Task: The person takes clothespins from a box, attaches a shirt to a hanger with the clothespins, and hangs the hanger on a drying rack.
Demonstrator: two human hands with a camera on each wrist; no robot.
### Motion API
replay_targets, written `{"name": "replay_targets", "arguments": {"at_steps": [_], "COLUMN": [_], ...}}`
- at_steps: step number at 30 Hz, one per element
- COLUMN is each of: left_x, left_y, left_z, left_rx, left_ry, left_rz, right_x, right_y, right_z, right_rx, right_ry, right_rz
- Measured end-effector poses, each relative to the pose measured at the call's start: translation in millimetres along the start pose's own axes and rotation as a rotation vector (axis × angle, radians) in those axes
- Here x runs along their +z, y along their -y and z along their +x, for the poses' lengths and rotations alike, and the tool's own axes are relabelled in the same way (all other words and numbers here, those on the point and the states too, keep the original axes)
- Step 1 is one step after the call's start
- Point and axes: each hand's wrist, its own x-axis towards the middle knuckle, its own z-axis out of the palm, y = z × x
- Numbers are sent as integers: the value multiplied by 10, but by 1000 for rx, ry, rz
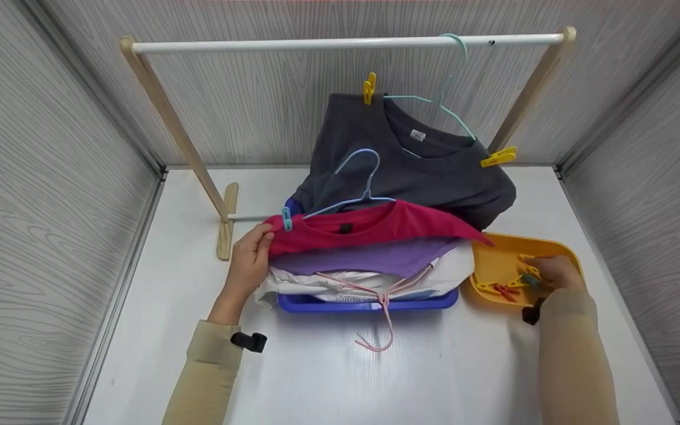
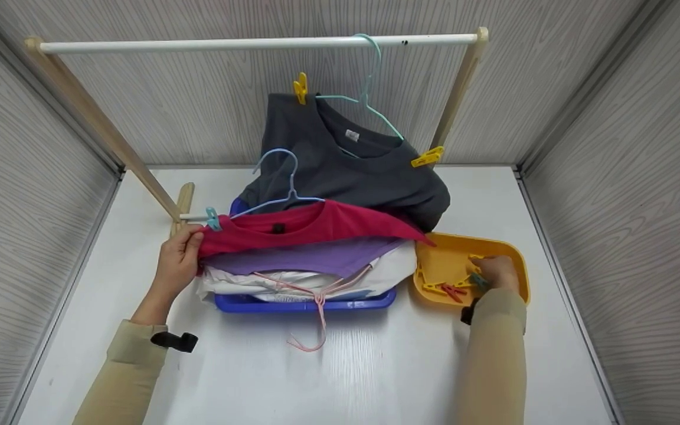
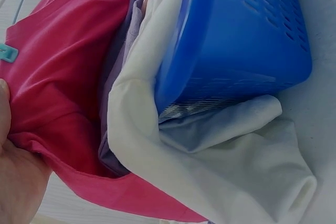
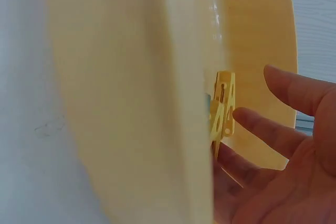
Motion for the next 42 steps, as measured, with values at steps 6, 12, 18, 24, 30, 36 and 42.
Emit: {"name": "replay_targets", "arguments": {"at_steps": [6, 12, 18, 24, 30, 36, 42], "left_x": [-4, -5, 1, 4, 7, 8, 4], "left_y": [-10, -12, 1, 6, 14, 15, 4], "left_z": [-3, -4, -5, -10, -11, -20, -15], "left_rx": [-7, -12, -3, 13, 25, 16, 11], "left_ry": [-1, 6, 9, 9, 3, 1, 0], "left_rz": [0, -9, -6, -4, 2, -2, -1], "right_x": [30, 94, 90, 46, 46, 70, 57], "right_y": [62, 103, 87, 63, 36, 23, 31], "right_z": [84, 97, 91, 93, 95, 99, 112], "right_rx": [-112, -164, -236, -278, -293, -329, -353], "right_ry": [114, 130, 121, 67, -30, -110, -143], "right_rz": [-117, -142, -155, -188, -208, -184, -148]}}
